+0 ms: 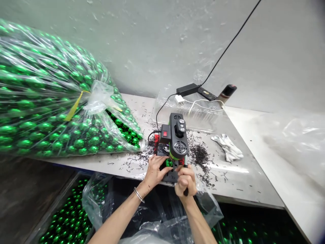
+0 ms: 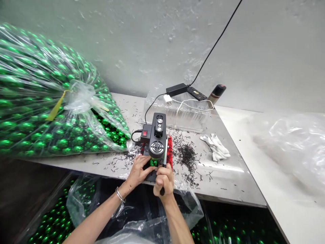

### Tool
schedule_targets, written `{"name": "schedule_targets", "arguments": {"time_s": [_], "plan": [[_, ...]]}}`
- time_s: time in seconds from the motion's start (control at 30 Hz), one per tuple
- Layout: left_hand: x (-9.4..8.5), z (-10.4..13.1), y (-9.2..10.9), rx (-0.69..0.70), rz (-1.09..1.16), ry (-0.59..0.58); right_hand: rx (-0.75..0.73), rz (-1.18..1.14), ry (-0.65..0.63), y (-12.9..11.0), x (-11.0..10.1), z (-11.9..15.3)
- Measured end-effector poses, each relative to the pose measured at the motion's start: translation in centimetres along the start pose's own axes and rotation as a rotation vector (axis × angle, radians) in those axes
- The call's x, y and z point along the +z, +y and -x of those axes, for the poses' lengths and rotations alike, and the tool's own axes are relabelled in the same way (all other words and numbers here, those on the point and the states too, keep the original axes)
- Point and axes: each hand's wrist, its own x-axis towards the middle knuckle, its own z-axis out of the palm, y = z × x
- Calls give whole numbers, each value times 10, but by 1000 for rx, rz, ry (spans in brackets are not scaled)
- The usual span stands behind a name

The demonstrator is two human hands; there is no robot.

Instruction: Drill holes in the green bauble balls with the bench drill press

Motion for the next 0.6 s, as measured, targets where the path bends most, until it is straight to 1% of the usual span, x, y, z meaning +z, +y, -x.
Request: {"name": "schedule_targets", "arguments": {"time_s": [0.1,0.17,0.2,0.27,0.3,0.37,0.43,0.47,0.53,0.6], "plan": [[0,-4,1,-25,18,-4,-45,-36,83,-12,-5,-17],[0,-5,1,-35,33,7,4,-58,117,-25,-11,-37],[0,-3,2,-38,42,17,45,-68,118,-33,-15,-49],[-1,6,4,-45,50,42,153,-76,73,-47,-23,-73],[-2,14,5,-44,43,56,201,-79,38,-54,-26,-83],[-8,31,7,-10,2,75,242,-86,16,-62,-29,-97],[-19,42,7,68,-70,94,235,-82,37,-65,-29,-102],[-28,42,6,102,-121,111,226,-77,51,-65,-28,-102],[-50,28,0,109,-259,170,211,-69,73,-64,-25,-98],[-75,0,-9,17,-448,204,204,-69,84,-62,-22,-94]]}}
